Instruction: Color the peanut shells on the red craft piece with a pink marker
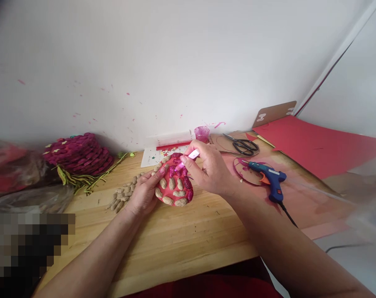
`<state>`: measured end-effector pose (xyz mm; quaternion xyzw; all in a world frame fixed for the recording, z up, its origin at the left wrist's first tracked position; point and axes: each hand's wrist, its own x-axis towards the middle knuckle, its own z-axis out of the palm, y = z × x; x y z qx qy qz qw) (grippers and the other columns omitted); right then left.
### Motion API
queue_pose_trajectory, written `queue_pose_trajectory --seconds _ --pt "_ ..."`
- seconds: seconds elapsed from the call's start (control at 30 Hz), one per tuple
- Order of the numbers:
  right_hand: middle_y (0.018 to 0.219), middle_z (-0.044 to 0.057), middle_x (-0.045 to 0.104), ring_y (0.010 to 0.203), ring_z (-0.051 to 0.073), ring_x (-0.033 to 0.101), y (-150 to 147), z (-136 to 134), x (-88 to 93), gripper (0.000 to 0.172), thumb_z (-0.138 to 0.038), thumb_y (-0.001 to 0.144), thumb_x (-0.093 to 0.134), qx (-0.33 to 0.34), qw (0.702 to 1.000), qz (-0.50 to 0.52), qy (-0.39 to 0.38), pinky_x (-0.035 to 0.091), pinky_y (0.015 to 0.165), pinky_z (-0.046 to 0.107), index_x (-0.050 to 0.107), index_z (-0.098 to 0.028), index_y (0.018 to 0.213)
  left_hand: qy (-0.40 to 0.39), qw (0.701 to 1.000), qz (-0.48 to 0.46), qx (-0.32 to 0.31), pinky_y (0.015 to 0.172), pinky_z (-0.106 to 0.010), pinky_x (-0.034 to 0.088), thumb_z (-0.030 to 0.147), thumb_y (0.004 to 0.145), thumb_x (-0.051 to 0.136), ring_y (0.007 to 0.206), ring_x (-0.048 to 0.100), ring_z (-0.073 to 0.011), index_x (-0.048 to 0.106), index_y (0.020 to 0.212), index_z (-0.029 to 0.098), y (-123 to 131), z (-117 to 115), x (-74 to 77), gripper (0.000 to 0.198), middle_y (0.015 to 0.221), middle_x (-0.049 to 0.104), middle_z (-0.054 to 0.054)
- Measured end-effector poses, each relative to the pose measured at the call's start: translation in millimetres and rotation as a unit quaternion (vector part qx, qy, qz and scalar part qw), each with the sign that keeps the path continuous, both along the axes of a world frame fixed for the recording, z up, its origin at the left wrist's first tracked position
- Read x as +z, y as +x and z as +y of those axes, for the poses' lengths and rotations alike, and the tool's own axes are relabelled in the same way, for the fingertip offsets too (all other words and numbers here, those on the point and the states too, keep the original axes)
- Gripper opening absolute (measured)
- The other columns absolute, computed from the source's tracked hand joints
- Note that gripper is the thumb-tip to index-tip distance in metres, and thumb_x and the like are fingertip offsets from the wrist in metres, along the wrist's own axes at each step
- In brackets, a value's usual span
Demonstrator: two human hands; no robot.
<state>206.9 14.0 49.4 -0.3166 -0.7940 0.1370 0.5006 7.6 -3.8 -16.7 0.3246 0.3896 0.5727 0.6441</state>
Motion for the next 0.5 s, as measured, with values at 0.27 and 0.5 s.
queue_pose_trajectory --seconds 0.27,0.5 --pt "0.071 -0.002 0.061 0.063 0.015 0.054 -0.9 -0.3 -1.9 0.015 -0.025 0.100 0.060 0.014 0.999 0.040 -0.029 0.043 0.065 0.033 0.056 -0.024 0.085 -0.014 1.000 -0.018 -0.010 0.056 -0.029 0.053 0.042 0.060 0.099 0.053 0.066 -0.0166 0.074 0.069 0.016 -0.1 0.5 -0.1 0.037 0.065 0.075 -0.006" --pt "0.073 -0.002 0.060 0.063 0.014 0.054 -1.5 -0.2 -3.1 0.014 -0.027 0.100 0.060 -0.002 0.998 0.050 -0.029 0.042 0.064 0.031 0.056 -0.024 0.087 -0.030 0.999 -0.030 -0.030 0.061 -0.031 0.057 0.042 0.059 0.099 0.057 0.069 -0.0194 0.075 0.071 0.015 -1.6 1.5 0.6 0.037 0.068 0.077 -0.008"
